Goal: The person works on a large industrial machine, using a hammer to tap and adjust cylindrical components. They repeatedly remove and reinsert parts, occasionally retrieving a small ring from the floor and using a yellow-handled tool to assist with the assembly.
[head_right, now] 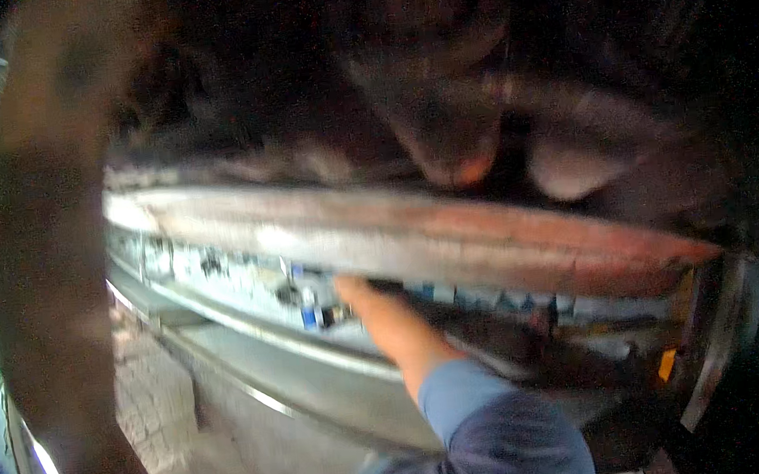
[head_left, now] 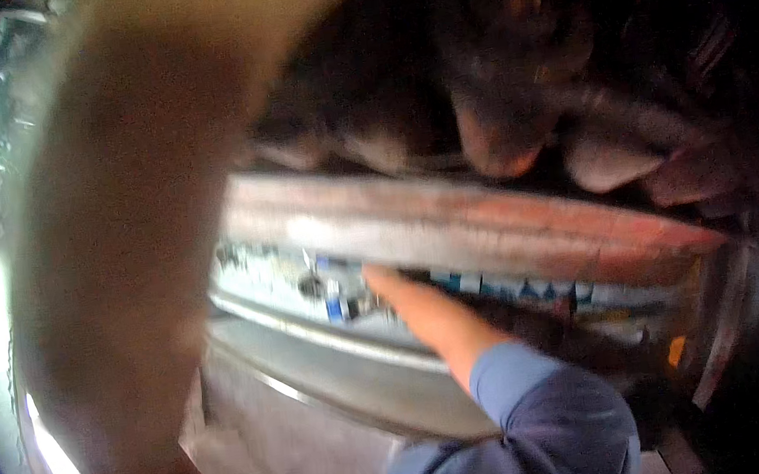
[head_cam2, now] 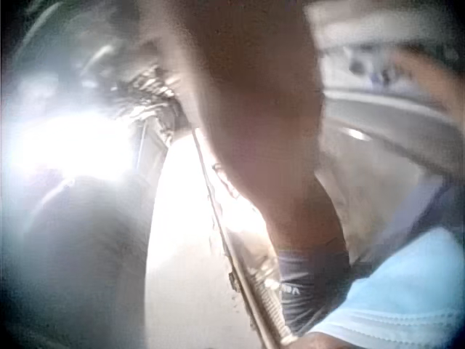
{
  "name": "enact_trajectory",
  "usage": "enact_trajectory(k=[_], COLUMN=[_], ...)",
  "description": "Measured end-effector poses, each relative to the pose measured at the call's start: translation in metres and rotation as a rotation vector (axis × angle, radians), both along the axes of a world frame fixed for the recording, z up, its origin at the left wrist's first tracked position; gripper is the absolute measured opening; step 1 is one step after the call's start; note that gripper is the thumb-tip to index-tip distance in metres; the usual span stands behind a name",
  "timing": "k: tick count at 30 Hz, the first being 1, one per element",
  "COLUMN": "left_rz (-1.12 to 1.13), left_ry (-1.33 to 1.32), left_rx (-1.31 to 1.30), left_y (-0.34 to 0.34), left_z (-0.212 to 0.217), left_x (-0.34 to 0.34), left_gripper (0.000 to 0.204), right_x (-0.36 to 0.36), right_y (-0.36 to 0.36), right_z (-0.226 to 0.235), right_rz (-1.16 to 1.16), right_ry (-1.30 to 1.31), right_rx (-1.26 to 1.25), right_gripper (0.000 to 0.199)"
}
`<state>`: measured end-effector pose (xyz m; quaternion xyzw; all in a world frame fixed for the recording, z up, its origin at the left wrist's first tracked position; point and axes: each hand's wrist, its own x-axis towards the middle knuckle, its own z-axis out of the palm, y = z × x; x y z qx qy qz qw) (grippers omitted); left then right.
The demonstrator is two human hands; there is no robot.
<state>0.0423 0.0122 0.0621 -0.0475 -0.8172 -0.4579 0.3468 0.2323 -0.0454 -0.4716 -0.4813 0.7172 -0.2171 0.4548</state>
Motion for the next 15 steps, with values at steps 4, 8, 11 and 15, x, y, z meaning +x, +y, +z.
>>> enact_trajectory(k=[4,8,11,15], left_rz=[-0.042,-0.058,-0.036,-0.019], left_ry=[0.047,0.075,0.077,0.078], left_rx=[0.018,0.049,0.062,0.133], left_y=[0.008,0.021,0.027,0.034], left_z=[0.01,0.013,0.008,-0.003], left_x=[-0.015,-0.022,-0.022,-0.024], left_gripper=[0.061,0.061,0.061,0.061], right_x=[0.0,-0.007,-0.014,-0.029], right_y=[0.009,0.018,0.033,0.117], right_z=[-0.004,0.0,0.025,0.107], right_rz=[0.023,0.196,-0.009,-0.047], right_ry=[-0.076,0.176,-0.101,-0.034], right_rx=[0.01,-0.066,-0.108,-0.366], right_gripper=[0.046,0.04,0.043,0.029])
